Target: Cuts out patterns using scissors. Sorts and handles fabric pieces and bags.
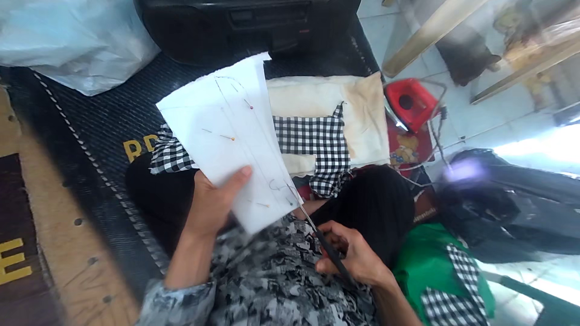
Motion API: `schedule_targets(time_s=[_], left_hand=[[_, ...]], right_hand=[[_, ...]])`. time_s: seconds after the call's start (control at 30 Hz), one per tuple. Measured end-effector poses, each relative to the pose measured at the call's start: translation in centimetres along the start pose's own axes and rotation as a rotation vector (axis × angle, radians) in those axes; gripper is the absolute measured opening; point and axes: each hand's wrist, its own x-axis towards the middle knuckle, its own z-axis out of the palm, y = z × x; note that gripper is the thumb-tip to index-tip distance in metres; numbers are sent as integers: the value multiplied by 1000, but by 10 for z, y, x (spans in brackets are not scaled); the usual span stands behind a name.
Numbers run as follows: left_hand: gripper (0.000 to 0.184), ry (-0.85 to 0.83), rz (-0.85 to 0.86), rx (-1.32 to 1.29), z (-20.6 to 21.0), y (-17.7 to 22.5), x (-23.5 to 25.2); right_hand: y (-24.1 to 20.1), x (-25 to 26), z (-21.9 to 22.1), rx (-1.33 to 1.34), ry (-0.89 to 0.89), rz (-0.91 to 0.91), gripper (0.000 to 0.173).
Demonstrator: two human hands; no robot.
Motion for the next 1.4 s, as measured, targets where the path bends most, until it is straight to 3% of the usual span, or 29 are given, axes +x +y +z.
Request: schedule_targets(time_s=[0.47,0.93,1.4], left_hand=[[27,25,-33,-15,-2,0,2],[29,26,-62,-43,0,6,2],[28,37,-99,-45,4,0,2]], right_hand=[[2,3,11,-40,92,6,58],[0,8,11,-34,93,5,68],[4,4,14,-60,161,-22,57]])
